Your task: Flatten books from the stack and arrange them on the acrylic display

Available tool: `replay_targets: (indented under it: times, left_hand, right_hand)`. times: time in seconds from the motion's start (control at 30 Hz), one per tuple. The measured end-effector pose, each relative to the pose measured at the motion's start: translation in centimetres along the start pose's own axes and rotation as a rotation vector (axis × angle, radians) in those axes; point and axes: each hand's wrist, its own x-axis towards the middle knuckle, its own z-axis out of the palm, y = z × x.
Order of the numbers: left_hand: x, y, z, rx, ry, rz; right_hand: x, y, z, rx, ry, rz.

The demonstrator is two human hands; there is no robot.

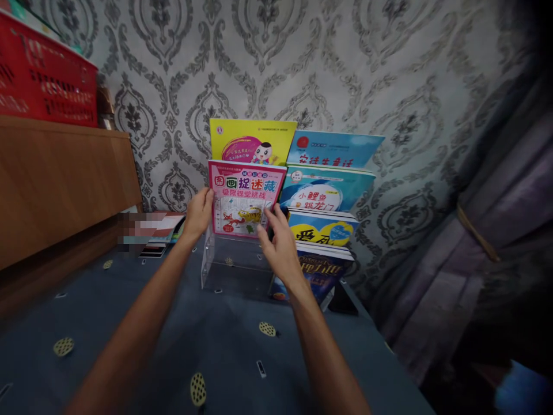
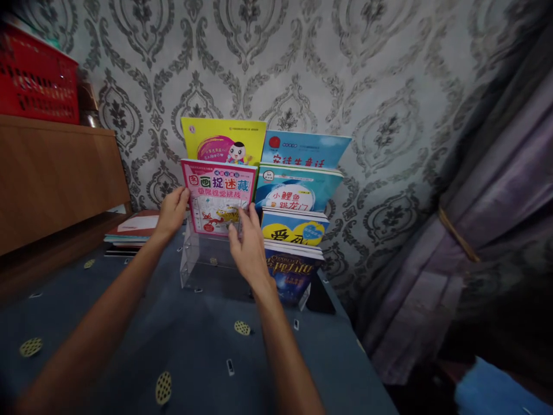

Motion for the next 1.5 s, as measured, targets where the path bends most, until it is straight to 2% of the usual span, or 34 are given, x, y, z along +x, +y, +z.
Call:
replay_targets:
  times: [0.1,0.27,0.63,0.93,1.37,1.5]
  left_hand:
    - [1.0,-0.1,0.3,0.014,-0.021,-0.041]
    - [1.8,-0.1,0.8,0.043,0.036,-0.068]
    - [1.3,0.6,0.2,0.043,0.009,-0.086]
    - [0.6,0.5,0.2,0.018,0.045,-0.066]
    - [-0.7,1.4,-0.3,0.001,0.038,0.018]
    - [-1.1,1.6,-0.5,-0.005,0.034,0.024]
  right_hand:
    - [0.1,-0.1,-0.2,0.000,0.000,0.004]
    - [0.2,-0.1,-0.5,0.023,-0.006,-0.005]
    - [0.2,0.2,-0.2,0.062,-0.047,-0.020]
    - [0.1,0.1,-0.2,0.052,-0.043,-0.021]
    - [0.4,-0.6,-0.9,0.100,-0.121,0.018]
    - [0.6,-1.0,-1.0,0.106,-0.105,0.018]
